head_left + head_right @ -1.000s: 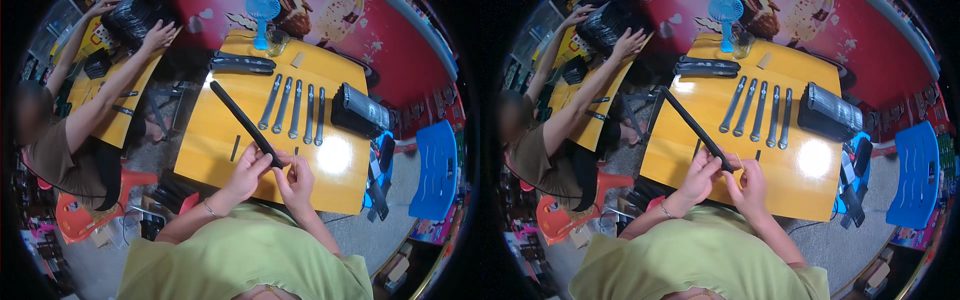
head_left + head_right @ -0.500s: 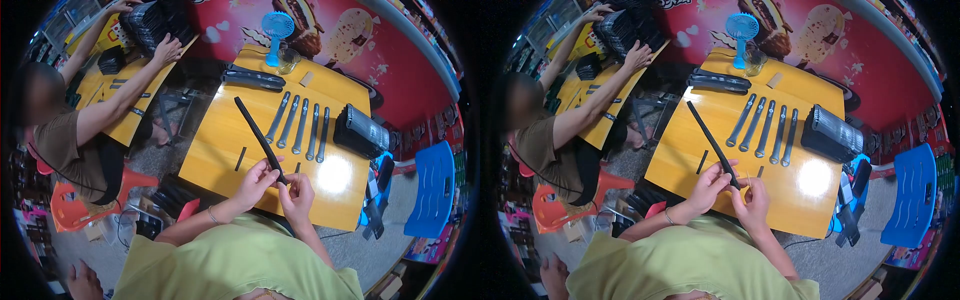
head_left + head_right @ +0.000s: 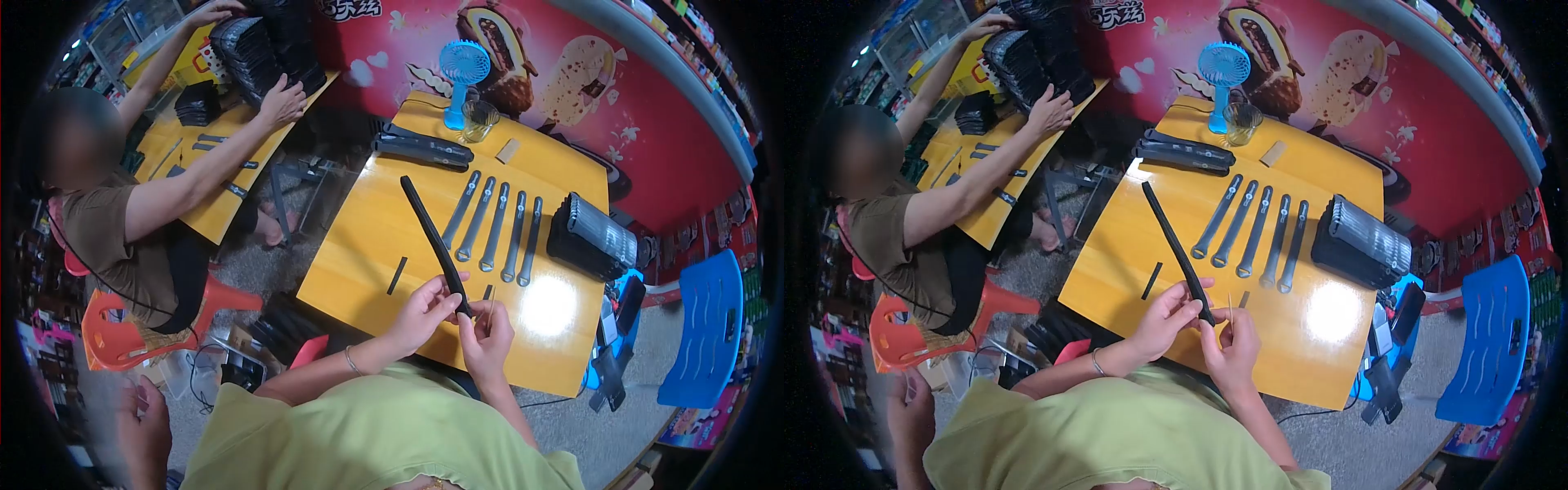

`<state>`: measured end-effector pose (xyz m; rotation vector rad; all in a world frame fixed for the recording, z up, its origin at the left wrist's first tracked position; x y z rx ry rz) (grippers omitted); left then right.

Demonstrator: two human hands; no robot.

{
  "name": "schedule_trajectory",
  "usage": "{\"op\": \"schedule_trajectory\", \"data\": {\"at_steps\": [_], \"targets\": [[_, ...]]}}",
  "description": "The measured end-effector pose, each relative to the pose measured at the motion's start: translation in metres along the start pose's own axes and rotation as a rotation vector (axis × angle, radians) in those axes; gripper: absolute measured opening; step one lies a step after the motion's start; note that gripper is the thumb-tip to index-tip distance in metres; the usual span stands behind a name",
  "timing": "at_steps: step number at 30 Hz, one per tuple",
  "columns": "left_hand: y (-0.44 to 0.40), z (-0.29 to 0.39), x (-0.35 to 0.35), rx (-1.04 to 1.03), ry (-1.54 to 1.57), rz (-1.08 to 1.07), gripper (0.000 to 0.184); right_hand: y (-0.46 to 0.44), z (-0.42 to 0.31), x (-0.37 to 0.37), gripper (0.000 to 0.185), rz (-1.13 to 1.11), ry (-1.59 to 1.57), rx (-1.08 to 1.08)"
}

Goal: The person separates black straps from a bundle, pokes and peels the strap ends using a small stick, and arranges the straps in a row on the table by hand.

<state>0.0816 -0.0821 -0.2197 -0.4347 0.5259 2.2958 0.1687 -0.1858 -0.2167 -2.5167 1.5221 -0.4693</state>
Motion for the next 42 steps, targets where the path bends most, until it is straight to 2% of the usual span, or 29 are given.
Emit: {"op": "schedule_trajectory", "data": {"at_steps": [34,42], "targets": [[0.0,0.004,-0.004,-0.007,-0.051,0.008,0.035,-0.002,0.003,0.001,0.019,-0.018,-0.01,0.044],[0.001,0.013,-0.005,-0.074,-0.069,0.02,0.033,-0.001,0.004,-0.002,0.02,-0.024,0.003,0.063]]}}
Point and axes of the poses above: each hand's wrist, its own y-axis away from the middle knuckle, its own x-axis out of the back of the hand, z = x × y, the point moved 1 cm from there along -y, towards the middle knuckle, and after that the axes turned 13 degrees about z, right-handed, at the moved point
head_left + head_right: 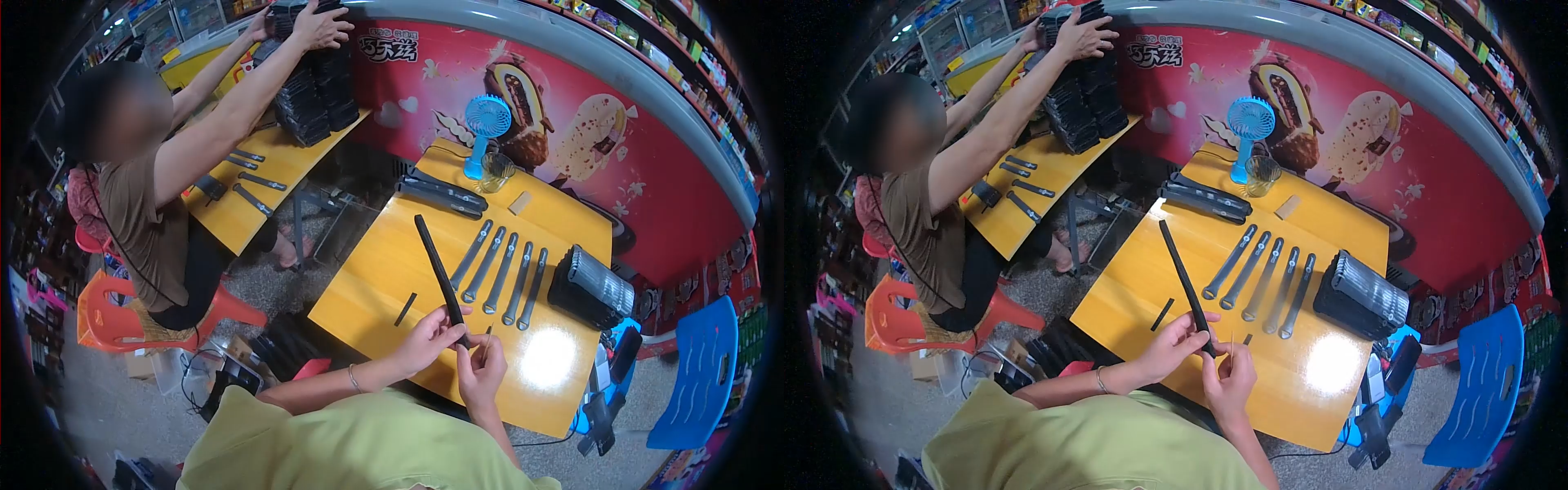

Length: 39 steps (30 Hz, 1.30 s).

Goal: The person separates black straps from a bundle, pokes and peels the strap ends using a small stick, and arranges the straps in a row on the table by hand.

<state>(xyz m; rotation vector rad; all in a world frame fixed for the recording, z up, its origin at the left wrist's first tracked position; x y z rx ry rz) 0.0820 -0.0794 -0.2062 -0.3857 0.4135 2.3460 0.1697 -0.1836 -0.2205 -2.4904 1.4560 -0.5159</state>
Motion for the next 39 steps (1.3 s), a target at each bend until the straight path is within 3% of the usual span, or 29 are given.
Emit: {"op": "schedule_trajectory", "data": {"at_steps": [39], "targets": [[-0.003,-0.016,0.003,0.039,-0.014,0.015,0.034,0.002,0.004,0.0,0.017,-0.036,0.001,-0.042]]}}
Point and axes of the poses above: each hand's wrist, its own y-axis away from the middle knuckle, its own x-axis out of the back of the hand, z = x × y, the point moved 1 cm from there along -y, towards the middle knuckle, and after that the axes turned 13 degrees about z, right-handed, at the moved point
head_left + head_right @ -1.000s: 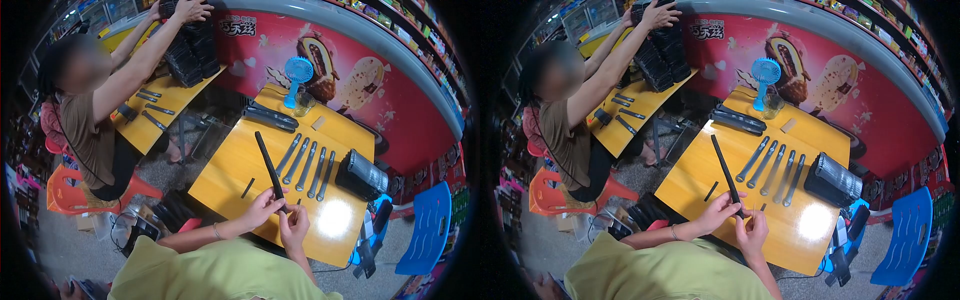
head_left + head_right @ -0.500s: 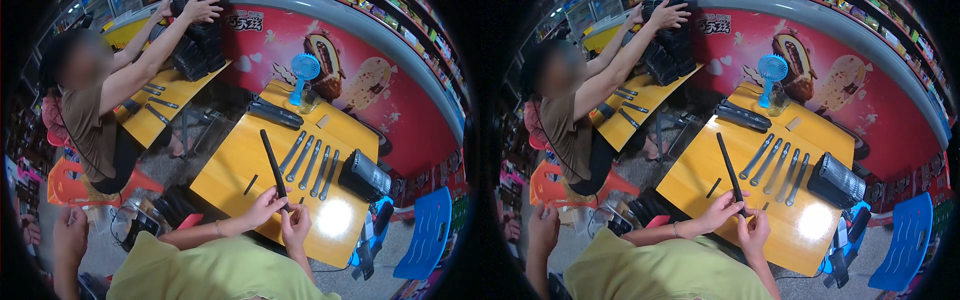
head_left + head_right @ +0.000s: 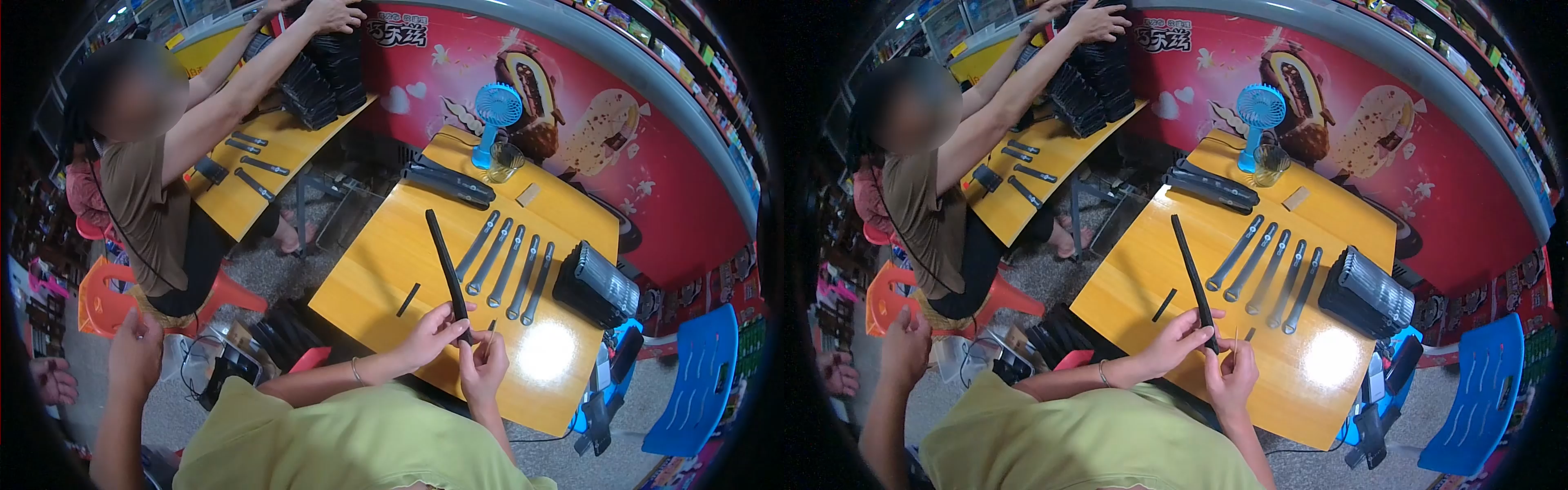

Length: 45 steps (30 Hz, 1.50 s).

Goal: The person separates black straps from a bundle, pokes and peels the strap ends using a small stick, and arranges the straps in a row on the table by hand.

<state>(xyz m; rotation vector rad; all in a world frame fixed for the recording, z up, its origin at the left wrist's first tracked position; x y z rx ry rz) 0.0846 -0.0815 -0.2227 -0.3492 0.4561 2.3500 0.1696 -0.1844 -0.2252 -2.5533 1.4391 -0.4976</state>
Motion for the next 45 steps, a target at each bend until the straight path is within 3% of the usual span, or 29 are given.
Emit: {"op": "schedule_trajectory", "data": {"at_steps": [12,22,45], "targets": [[-0.004,-0.01,0.0,-0.05,-0.133,-0.146,0.039,0.001,0.019,0.026,0.012,0.128,-0.037,-0.07],[-0.006,-0.02,-0.001,-0.003,-0.078,-0.165,0.038,0.013,0.037,0.058,0.011,0.125,-0.098,-0.291],[-0.005,-0.016,0.0,-0.002,-0.153,-0.146,0.039,0.003,0.042,0.062,0.01,0.221,-0.149,-0.232]]}}
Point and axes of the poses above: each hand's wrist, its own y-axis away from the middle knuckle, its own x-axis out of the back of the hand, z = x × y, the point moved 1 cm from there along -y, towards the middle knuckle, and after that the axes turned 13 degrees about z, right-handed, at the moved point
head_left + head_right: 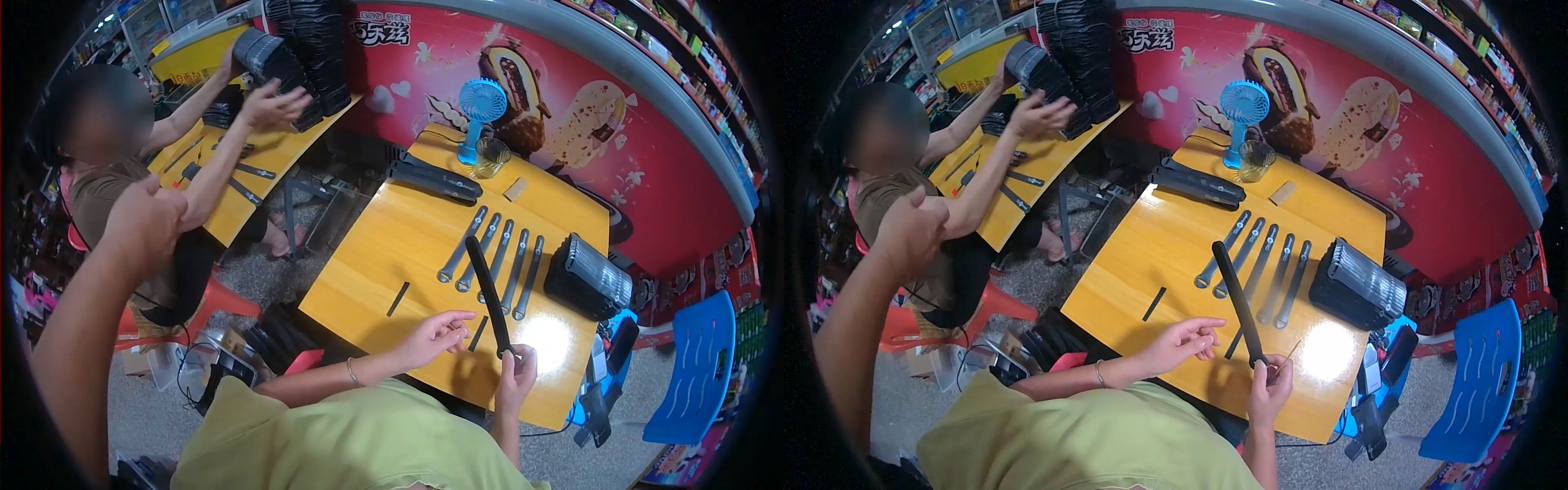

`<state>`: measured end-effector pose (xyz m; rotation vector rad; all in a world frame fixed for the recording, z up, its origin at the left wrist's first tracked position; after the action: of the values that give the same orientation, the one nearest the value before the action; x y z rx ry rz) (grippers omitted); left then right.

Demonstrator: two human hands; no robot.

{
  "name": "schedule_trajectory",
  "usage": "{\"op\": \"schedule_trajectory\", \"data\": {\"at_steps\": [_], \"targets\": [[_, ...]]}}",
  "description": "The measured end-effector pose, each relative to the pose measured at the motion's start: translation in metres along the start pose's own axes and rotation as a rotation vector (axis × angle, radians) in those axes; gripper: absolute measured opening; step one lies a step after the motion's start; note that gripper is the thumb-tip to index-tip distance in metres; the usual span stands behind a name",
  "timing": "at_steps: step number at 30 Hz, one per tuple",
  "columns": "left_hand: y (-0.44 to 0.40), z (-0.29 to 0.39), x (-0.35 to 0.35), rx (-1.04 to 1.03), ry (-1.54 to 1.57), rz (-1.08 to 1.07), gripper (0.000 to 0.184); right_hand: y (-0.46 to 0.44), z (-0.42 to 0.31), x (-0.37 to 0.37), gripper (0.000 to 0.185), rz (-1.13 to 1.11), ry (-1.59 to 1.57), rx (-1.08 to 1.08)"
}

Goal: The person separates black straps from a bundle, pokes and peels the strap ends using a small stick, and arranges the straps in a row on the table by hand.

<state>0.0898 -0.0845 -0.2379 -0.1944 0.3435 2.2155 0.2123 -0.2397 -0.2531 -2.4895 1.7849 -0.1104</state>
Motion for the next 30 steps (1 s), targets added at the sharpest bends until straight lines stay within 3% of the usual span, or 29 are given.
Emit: {"op": "schedule_trajectory", "data": {"at_steps": [22,25,27,28,30], "targets": [[-0.014,0.016,0.017,-0.048,-0.024,0.055,0.03,-0.004,0.017,0.017,0.009,0.029,0.099,-0.044],[-0.035,0.053,0.04,-0.227,-0.091,0.03,0.026,-0.006,0.025,0.026,0.008,0.086,0.132,-0.022],[-0.063,0.103,0.063,-0.422,-0.241,0.214,0.02,-0.006,0.029,0.032,0.007,0.092,0.166,-0.016],[-0.076,0.147,0.072,-0.657,-0.364,0.261,0.017,-0.007,0.03,0.034,0.007,0.095,0.181,-0.011],[-0.106,0.223,0.085,-0.865,-0.346,0.406,0.017,-0.008,0.033,0.033,0.007,0.1,0.205,-0.014]]}}
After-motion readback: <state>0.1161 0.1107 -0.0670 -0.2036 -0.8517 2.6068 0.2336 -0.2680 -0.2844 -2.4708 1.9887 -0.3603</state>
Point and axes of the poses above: each hand's wrist, its own y-axis away from the middle knuckle, its own x-axis out of the back of the hand, z = x × y, the point moved 1 cm from there along -y, towards the middle knuckle, and after that the axes turned 13 degrees about z, right-handed, at the moved point
